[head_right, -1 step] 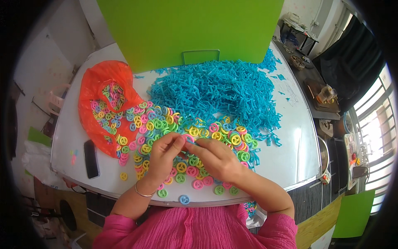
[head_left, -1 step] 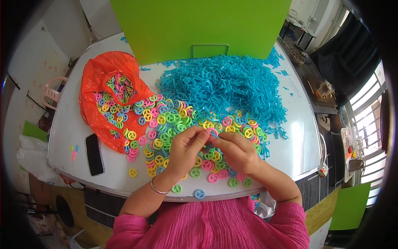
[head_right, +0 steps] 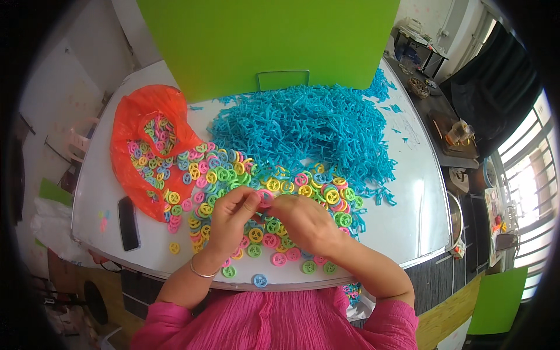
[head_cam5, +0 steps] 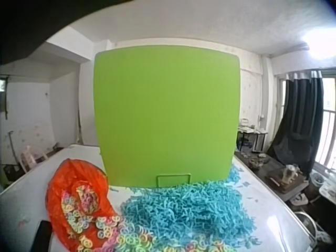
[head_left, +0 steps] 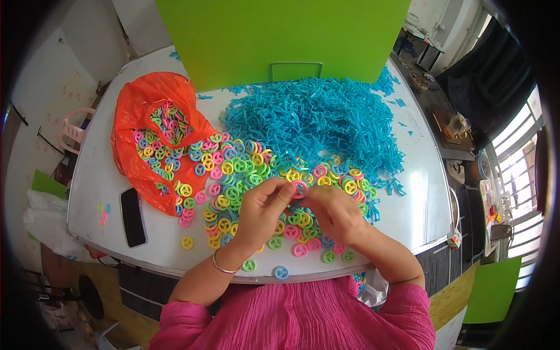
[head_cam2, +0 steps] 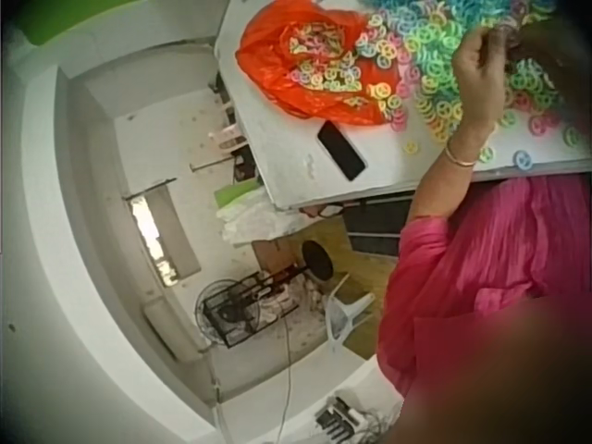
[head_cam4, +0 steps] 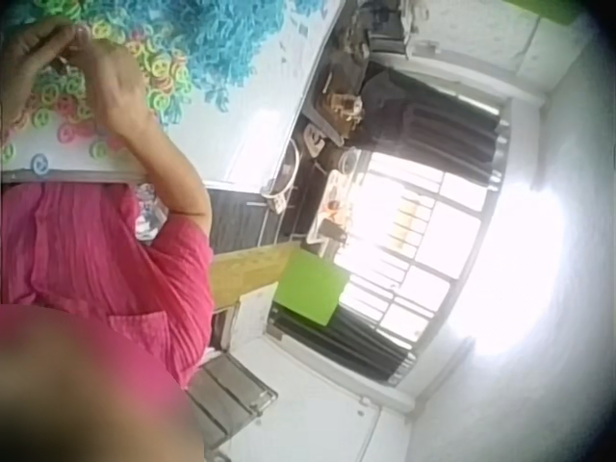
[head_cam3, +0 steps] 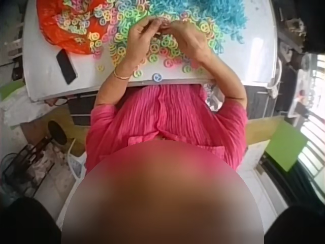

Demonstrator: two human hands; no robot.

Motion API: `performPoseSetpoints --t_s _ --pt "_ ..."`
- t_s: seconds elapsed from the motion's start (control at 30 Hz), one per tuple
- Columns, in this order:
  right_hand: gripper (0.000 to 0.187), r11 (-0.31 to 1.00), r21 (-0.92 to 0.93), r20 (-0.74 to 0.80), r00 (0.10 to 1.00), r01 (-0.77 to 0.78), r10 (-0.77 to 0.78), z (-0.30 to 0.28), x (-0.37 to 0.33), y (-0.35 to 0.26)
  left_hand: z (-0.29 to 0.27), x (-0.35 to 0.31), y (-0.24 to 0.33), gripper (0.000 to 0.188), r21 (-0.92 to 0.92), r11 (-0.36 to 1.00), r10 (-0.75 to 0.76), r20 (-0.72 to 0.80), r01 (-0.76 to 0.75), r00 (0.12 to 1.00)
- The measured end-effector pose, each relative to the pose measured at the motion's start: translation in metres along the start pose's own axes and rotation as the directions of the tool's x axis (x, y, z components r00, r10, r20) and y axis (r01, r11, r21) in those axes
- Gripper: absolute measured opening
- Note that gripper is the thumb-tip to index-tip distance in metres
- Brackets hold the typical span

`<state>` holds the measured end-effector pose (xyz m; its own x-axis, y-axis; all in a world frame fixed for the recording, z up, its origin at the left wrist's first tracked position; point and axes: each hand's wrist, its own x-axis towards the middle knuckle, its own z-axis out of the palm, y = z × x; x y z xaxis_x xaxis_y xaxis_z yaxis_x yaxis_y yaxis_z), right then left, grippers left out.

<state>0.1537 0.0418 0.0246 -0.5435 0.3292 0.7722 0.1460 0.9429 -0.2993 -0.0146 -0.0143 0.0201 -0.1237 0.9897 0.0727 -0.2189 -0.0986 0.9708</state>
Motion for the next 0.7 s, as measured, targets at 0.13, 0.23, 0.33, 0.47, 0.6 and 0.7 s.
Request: performPoseSetpoints --t_s 0.13,0.23,0.33,0.47,0.6,0.7 --pt "0.025 0.985 0.066 -0.086 0.983 -0.157 0.163 0.005 -0.003 -0.004 -0.002 -0.002 -0.002 0.019 0.074 0.996 0.06 -0.032 -0.058 0.998" --pt "0.025 0.98 0.101 -0.05 0.983 -0.169 0.175 0.003 -0.005 0.001 -0.003 -0.001 -0.006 0.02 0.173 0.98 0.11 -0.071 -0.096 0.991" --pt "0.025 0.991 0.081 -0.039 0.993 -0.105 0.109 0.0 -0.003 0.0 0.0 -0.001 -0.002 0.02 0.159 0.981 0.128 -0.096 -0.112 0.987" --pt "0.031 0.996 -0.084 0.007 0.999 -0.043 0.044 -0.003 -0.002 -0.003 0.001 -0.004 -0.009 0.019 0.294 0.939 0.22 -0.118 -0.177 0.968" --pt "0.04 0.987 -0.16 0.015 1.0 0.011 -0.009 -0.002 -0.001 -0.009 0.003 -0.005 -0.012 0.018 0.397 0.88 0.338 -0.136 -0.261 0.931" --pt "0.043 0.986 -0.162 0.051 0.999 0.026 -0.018 -0.004 -0.004 -0.008 0.006 -0.006 -0.01 0.015 0.42 0.842 0.415 -0.1 -0.339 0.904"
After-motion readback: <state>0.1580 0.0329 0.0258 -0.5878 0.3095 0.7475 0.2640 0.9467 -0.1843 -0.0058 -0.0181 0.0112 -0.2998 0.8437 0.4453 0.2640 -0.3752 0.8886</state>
